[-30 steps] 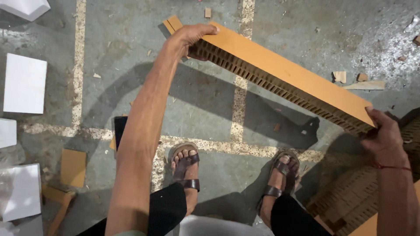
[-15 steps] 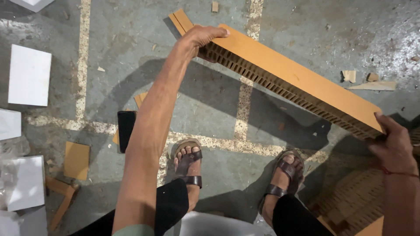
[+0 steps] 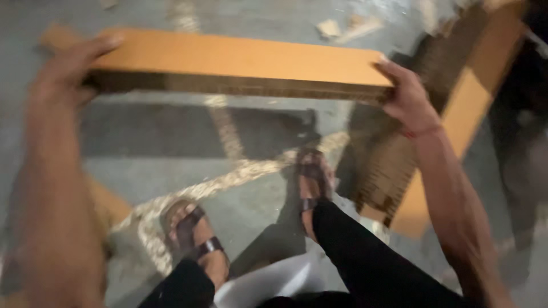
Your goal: The person picks up long, grooved wooden planks from the floor and stacks them vertically against a larger pile. The person handles the planks one by one, inspecting them briefly before placing them in the stack.
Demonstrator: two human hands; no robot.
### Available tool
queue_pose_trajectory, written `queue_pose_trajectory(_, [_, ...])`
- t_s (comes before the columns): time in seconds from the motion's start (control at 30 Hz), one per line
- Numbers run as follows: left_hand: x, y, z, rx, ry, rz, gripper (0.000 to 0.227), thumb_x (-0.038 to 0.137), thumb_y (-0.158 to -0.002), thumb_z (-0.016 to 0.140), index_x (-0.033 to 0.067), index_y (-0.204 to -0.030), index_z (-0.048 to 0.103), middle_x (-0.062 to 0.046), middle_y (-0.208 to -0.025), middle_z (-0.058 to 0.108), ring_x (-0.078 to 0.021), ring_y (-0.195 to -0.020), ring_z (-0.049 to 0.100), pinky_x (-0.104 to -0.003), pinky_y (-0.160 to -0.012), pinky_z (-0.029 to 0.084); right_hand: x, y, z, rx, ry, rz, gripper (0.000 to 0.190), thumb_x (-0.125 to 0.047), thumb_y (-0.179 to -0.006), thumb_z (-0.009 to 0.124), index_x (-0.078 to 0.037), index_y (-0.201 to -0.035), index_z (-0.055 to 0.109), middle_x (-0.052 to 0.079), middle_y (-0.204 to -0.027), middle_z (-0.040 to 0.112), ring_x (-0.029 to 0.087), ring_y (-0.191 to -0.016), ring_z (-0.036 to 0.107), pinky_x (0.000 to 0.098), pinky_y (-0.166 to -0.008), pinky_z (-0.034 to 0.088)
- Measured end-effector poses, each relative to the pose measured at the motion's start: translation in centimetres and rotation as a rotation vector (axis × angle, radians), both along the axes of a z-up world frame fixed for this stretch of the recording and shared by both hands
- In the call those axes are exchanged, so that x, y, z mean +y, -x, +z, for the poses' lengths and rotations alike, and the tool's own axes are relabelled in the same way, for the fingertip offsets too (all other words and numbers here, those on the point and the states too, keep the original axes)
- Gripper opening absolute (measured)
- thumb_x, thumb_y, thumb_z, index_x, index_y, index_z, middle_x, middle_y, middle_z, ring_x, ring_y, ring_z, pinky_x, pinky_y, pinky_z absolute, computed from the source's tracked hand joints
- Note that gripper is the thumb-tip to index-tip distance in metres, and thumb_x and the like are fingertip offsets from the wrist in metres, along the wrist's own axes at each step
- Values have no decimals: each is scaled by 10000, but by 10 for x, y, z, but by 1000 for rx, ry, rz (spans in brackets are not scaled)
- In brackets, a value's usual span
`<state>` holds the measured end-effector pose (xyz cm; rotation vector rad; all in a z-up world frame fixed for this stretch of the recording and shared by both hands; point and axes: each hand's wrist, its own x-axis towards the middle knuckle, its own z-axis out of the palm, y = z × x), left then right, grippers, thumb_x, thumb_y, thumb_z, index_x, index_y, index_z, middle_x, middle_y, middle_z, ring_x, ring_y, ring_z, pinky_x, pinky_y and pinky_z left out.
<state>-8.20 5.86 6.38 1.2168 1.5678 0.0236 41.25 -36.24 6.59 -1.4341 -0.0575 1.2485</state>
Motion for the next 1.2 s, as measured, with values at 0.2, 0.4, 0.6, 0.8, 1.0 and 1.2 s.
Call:
queue_pose_trajectory(0.2, [-11, -3, 11, 21, -81, -15, 571, 472, -963, 715, 81, -1370, 632, -145, -1286, 701, -261, -1103, 727, -390, -912, 578, 10, 13, 30, 63, 55, 39, 354, -289, -965, 703, -15, -1189, 685, 101, -1136, 728, 280, -984, 752, 481, -816, 670])
queue_pose_trajectory(0.4, [-2, -1, -3, -206, 91, -55, 495, 445, -1015, 673, 113, -1379, 630, -127, -1244, 696, -254, -1033, 703, -393, -867, 607, 13, 8, 29, 125, 42, 4, 296, -235, -944, 707, -5, -1126, 670, 138, -1027, 744, 294, -916, 769, 472, -780, 687])
queue_pose_trajectory(0.6, [-5, -3, -2, -164, 53, -68, 505, 433, -1020, 692, 84, -1376, 619, -126, -1225, 709, -254, -1052, 726, -407, -927, 611, 6, 8, 25, 92, 91, -36, 298, -214, -920, 728, 2, -1120, 686, 131, -1010, 752, 270, -889, 763, 442, -761, 684])
queue_pose_trajectory(0.8, [-5, -8, 4, -238, 98, -29, 506, 429, -1006, 714, 86, -1367, 623, -118, -1276, 692, -238, -1102, 709, -419, -957, 592, 7, 15, 31, 85, 102, -84, 295, -196, -888, 743, 16, -1087, 693, 127, -1018, 750, 257, -906, 780, 445, -784, 691])
queue_pose_trajectory(1.0, [-10, -4, 3, -236, 72, 54, 538, 387, -986, 734, 31, -1360, 583, -178, -1302, 670, -264, -1151, 716, -418, -1009, 551, -2, 5, 17, 94, 81, -64, 281, -193, -901, 748, 11, -1082, 682, 145, -1028, 738, 277, -921, 763, 458, -792, 684])
queue_pose_trajectory(1.2, [-16, -7, 1, -99, 61, 35, 697, 481, -902, 799, 98, -1432, 560, -99, -1386, 626, -228, -1229, 630, -398, -1052, 478, -23, 4, 0, 136, 21, -95, 284, -174, -967, 722, 48, -1141, 692, 104, -1075, 732, 233, -982, 710, 453, -878, 617])
